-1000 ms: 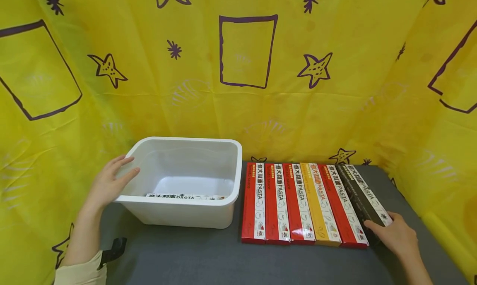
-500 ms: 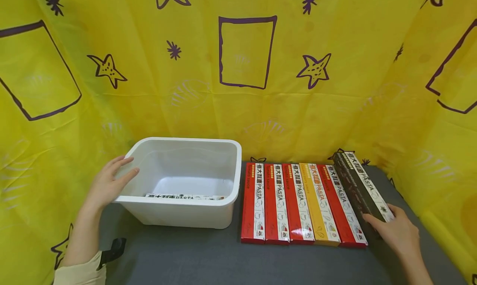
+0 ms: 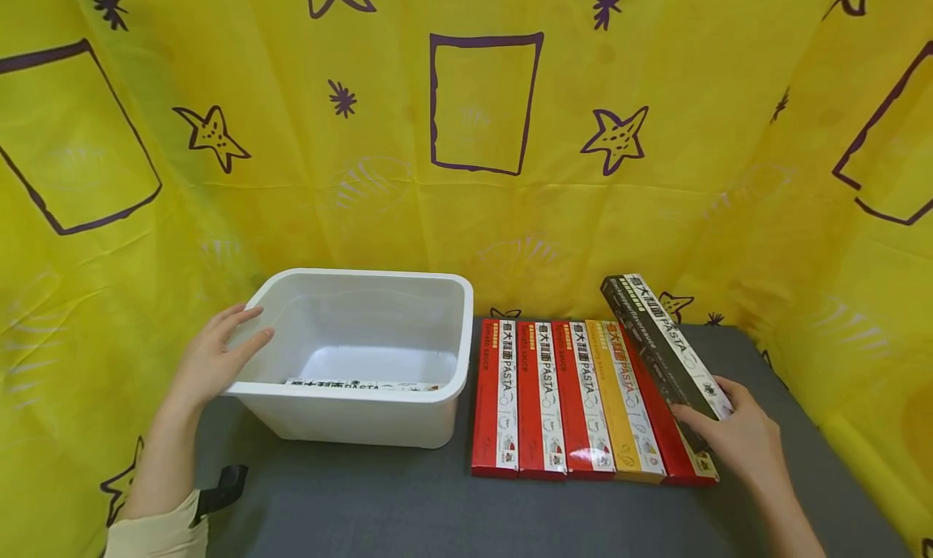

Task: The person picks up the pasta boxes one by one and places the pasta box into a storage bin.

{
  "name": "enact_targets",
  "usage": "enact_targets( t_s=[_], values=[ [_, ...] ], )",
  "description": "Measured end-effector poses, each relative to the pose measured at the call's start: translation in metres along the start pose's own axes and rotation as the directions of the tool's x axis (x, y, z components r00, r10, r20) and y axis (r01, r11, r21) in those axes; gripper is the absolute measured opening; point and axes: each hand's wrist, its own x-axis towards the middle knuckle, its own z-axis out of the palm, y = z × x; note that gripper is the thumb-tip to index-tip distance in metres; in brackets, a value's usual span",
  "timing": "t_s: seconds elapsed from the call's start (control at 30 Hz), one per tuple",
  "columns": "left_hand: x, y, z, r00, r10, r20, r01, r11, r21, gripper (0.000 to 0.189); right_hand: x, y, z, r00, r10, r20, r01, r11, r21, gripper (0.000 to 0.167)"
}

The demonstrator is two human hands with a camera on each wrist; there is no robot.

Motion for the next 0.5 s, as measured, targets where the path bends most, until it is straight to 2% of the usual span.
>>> enact_targets(
  t_s=[0.23,0.5],
  values=[
    [0.000,0.000,0.000,1.000,-0.003,0.002,0.003,1.000,-0.002,0.066,-0.004,-0.023,0.006,0.998,-0.038,0.053,0.036,0.999,0.035,0.096],
    [0.001,-0.002,0.000,1.000,-0.007,0.006,0.007,1.000,0.000,0.067,-0.006,-0.047,0.012,0.993,-0.100,0.060,0.097,0.994,0.058,0.091]
  ],
)
